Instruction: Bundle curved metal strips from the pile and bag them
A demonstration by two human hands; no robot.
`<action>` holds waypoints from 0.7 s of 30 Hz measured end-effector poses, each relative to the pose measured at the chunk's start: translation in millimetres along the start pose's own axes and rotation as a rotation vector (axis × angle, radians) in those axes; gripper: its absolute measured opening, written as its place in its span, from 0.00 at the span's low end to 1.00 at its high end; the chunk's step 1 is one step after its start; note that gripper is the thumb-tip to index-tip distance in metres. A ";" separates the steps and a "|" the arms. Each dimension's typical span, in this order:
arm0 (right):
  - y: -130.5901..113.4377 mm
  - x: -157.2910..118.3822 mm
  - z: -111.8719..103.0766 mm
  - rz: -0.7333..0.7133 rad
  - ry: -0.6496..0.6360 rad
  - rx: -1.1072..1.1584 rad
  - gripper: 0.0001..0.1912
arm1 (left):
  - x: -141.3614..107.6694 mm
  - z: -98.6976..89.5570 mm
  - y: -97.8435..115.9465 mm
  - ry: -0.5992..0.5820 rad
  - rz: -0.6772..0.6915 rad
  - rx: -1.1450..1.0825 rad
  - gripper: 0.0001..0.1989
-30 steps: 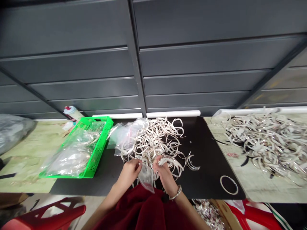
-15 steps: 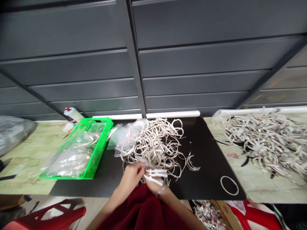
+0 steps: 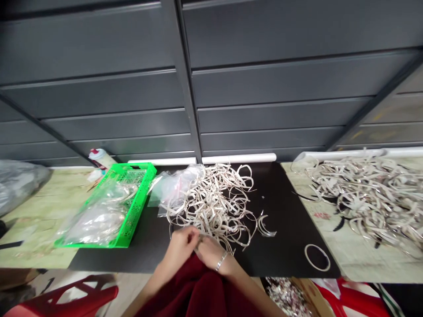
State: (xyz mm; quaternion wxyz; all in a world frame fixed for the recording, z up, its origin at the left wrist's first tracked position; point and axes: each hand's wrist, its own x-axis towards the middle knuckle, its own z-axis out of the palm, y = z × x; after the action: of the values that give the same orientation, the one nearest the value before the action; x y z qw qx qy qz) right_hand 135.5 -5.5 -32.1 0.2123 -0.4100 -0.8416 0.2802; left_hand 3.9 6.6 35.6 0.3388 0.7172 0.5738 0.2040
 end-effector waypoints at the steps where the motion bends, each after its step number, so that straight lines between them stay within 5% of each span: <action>1: -3.5 -1.7 -6.9 -0.036 -0.028 -0.028 0.12 | 1.8 -5.0 -5.9 0.035 -0.032 -0.007 0.11; 5: -17.8 -13.1 -36.7 -0.076 -0.010 -0.149 0.06 | 5.7 -21.0 -24.4 0.176 -0.084 -0.022 0.08; 10: -24.0 -18.8 -57.5 -0.026 0.232 -0.114 0.08 | 7.7 -29.6 -33.0 0.296 -0.076 -0.256 0.10; 13: -22.6 -18.7 -62.0 0.044 0.383 0.058 0.08 | 8.2 -26.6 -39.3 0.205 -0.099 -0.646 0.18; 16: -20.1 -18.0 -64.9 0.100 0.417 0.225 0.08 | 8.1 -16.1 -48.6 -0.049 -0.066 -0.907 0.30; 19: -15.2 -16.9 -67.0 0.128 0.421 0.347 0.06 | 8.1 -1.0 -57.0 -0.246 -0.074 -0.870 0.28; 21: -8.0 -16.3 -66.1 0.145 0.466 0.440 0.03 | 8.5 8.0 -60.8 -0.214 -0.114 -0.801 0.22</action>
State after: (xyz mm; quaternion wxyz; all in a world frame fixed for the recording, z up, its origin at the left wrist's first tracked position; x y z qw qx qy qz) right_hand 179.1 -3.1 20.8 0.4621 -0.4661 -0.6584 0.3685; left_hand -30.2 19.6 -14.5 0.6594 0.5128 0.4494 0.3164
